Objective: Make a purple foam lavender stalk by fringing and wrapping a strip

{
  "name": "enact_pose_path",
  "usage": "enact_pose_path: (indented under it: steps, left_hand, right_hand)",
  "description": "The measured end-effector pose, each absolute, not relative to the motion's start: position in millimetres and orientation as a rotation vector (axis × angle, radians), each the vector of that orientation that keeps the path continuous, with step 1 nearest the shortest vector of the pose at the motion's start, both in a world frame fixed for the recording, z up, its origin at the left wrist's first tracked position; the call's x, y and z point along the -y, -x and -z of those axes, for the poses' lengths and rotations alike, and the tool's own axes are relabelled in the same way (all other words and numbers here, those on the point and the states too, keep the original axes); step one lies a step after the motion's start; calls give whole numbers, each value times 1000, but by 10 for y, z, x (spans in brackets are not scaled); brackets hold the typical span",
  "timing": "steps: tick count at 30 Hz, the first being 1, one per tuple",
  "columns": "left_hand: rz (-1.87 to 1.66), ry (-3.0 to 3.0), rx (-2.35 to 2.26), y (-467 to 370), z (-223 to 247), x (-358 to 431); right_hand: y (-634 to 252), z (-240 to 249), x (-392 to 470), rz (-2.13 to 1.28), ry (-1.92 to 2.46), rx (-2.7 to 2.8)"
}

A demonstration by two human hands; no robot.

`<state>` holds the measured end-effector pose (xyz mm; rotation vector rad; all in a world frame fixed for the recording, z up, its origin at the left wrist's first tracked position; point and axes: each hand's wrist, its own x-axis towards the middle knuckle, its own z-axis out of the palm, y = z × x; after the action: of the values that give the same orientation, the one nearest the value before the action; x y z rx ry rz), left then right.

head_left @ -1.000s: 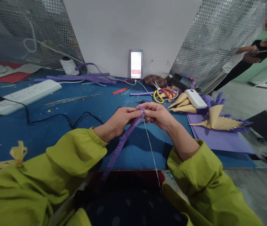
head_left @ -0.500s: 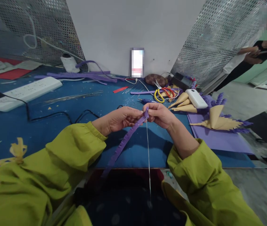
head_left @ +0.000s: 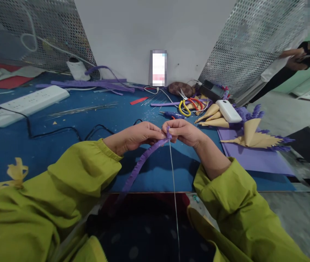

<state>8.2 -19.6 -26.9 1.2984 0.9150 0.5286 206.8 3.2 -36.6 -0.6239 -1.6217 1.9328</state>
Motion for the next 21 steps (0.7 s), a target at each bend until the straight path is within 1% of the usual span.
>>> enact_pose_path:
  steps: [4, 10, 15, 21]
  left_hand:
    - [-510, -1318, -969, -105, 268, 211]
    - [-505, -1225, -1051, -148, 260, 220]
    - [-523, -1099, -1021, -162, 280, 217]
    - [-544, -1093, -1001, -144, 250, 215]
  right_hand:
    - [-2059, 310, -11, -1869, 745, 1726]
    - [-1989, 302, 31, -1652, 968, 1740]
    - [-1945, 312, 53, -1552, 1010, 1722]
    - [-1945, 305, 54, -1451, 1038, 1752]
